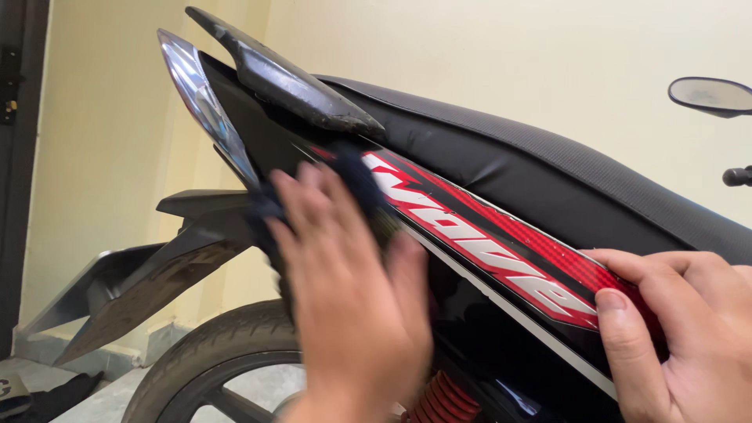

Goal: The person wipes the rear side panel of a motorcycle using a dark patterned cloth. They rub the surface around the red and white decal and the tail section repeatedly, focusing on the same area throughout the clip.

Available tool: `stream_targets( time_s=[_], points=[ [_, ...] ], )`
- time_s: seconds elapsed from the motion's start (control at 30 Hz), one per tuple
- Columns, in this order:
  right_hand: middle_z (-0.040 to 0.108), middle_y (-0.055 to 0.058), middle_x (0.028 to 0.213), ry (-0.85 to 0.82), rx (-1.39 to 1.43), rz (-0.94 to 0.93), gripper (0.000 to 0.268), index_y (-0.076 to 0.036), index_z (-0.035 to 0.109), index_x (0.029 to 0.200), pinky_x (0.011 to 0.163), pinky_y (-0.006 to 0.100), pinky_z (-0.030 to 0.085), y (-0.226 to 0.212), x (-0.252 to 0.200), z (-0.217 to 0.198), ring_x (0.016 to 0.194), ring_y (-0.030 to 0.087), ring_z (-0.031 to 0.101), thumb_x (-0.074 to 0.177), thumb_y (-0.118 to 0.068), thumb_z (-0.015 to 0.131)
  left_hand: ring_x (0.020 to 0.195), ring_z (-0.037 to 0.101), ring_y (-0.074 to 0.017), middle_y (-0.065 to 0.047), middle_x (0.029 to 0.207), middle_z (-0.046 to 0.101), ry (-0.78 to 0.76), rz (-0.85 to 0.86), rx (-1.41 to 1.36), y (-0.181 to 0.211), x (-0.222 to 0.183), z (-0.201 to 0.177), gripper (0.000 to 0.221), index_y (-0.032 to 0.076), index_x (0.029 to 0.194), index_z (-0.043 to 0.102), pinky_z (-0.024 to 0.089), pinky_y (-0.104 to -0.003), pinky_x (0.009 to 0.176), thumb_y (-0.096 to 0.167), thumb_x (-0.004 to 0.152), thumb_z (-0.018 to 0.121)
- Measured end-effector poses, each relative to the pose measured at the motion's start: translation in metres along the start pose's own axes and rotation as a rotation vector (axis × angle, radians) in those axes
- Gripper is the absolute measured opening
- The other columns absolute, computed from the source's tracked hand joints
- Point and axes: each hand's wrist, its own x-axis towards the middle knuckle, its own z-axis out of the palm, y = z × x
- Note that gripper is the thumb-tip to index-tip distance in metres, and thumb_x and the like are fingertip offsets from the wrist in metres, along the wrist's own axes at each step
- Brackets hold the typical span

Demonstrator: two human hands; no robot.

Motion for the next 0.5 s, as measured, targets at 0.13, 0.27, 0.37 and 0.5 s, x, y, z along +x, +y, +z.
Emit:
stream_targets(
  time_s=[0.13, 0.27, 0.37, 0.5],
  points=[
    [0.076, 0.010, 0.123, 0.001, -0.022, -0.028, 0.041, -0.018, 0.094, 0.146, 0.121, 0.050, 0.045, -0.001, 0.000, -0.002, 0.117, 0.035, 0.061, 0.120, -0.024, 0.062, 0.187, 0.013, -0.0632, -0.037, 0.197, 0.033, -0.018, 0.167, -0.011, -0.044, 0.013, -0.002, 0.095, -0.011, 0.188, 0.019, 0.010, -0.077, 0.152, 0.056, 0.125, 0.044],
    [0.074, 0.011, 0.120, 0.003, 0.013, 0.005, 0.043, -0.017, 0.093, 0.145, 0.119, 0.049, 0.044, -0.002, 0.002, 0.000, 0.117, 0.034, 0.060, 0.119, -0.027, 0.061, 0.181, 0.001, -0.0596, -0.047, 0.195, 0.020, -0.006, -0.007, 0.182, -0.078, 0.073, -0.011, 0.086, -0.020, 0.186, 0.019, -0.001, -0.071, 0.148, 0.047, 0.132, 0.032],
    [0.076, 0.009, 0.122, -0.010, -0.035, -0.015, 0.041, -0.020, 0.094, 0.145, 0.119, 0.050, 0.046, -0.001, 0.002, -0.004, 0.114, 0.035, 0.061, 0.119, -0.026, 0.062, 0.181, 0.001, -0.0586, -0.048, 0.194, 0.023, 0.026, -0.110, 0.125, -0.054, 0.058, -0.003, 0.086, -0.020, 0.185, 0.019, -0.002, -0.071, 0.146, 0.046, 0.132, 0.030],
    [0.078, 0.008, 0.120, -0.019, -0.059, -0.052, 0.041, -0.020, 0.094, 0.146, 0.115, 0.050, 0.045, -0.001, 0.004, -0.008, 0.106, 0.034, 0.063, 0.121, -0.026, 0.062, 0.188, 0.003, -0.0607, -0.043, 0.199, 0.014, -0.034, -0.004, -0.004, 0.008, -0.014, -0.003, 0.093, -0.012, 0.189, 0.008, 0.003, -0.075, 0.151, 0.045, 0.127, 0.047]
  ],
)
